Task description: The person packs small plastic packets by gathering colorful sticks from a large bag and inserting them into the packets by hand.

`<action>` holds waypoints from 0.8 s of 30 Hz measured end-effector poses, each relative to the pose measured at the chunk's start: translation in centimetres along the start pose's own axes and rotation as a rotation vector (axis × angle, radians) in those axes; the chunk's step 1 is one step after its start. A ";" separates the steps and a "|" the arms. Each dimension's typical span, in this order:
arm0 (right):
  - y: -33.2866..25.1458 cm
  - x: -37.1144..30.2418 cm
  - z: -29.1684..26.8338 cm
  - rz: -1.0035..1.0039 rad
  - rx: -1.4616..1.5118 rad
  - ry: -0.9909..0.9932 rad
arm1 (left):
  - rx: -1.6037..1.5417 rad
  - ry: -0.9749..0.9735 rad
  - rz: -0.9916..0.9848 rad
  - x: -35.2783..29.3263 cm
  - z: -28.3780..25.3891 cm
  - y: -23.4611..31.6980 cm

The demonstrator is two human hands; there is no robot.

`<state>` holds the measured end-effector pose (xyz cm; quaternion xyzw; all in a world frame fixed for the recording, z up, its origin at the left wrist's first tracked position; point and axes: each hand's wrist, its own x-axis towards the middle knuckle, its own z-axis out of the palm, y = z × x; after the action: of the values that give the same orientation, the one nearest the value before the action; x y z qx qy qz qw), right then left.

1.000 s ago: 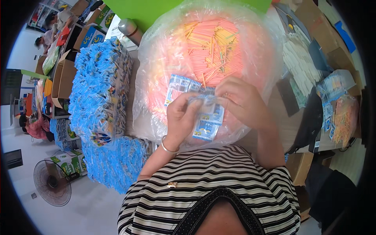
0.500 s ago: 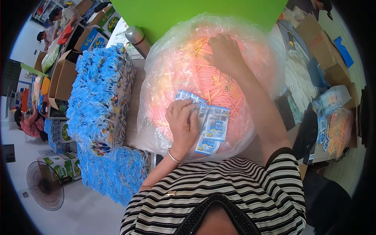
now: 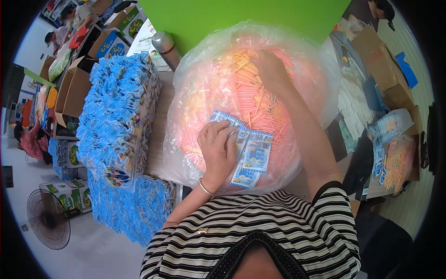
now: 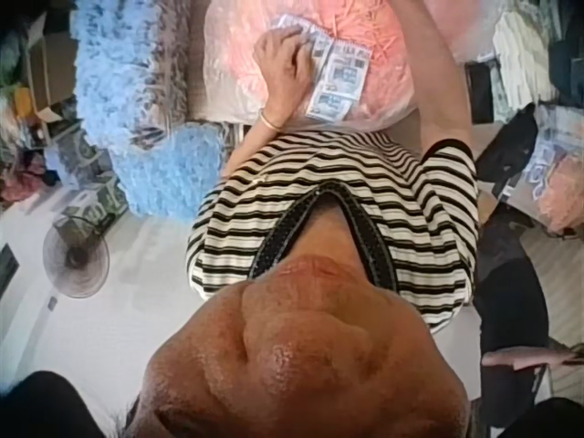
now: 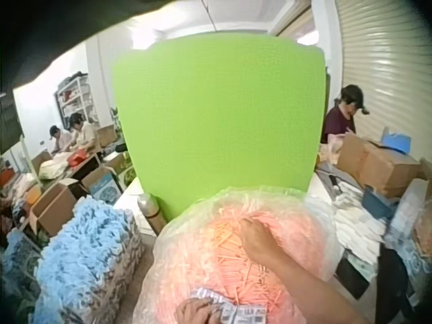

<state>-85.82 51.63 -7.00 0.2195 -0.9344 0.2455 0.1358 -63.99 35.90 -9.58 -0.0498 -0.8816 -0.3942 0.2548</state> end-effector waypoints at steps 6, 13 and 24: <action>0.4 -0.2 -2.1 0.179 0.449 0.127 | 0.055 -0.014 0.018 -0.1 -0.2 0.4; -1.3 -3.5 -5.1 0.255 1.192 0.189 | 0.093 -0.058 0.018 0.2 -0.6 0.7; -6.7 -10.1 -5.5 0.457 1.764 0.006 | -0.819 -0.097 -0.396 0.9 -0.8 5.1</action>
<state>-73.03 52.69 -3.34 0.0526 -0.4281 0.8926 -0.1309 -63.00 38.70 -5.26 0.0045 -0.6565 -0.7486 0.0924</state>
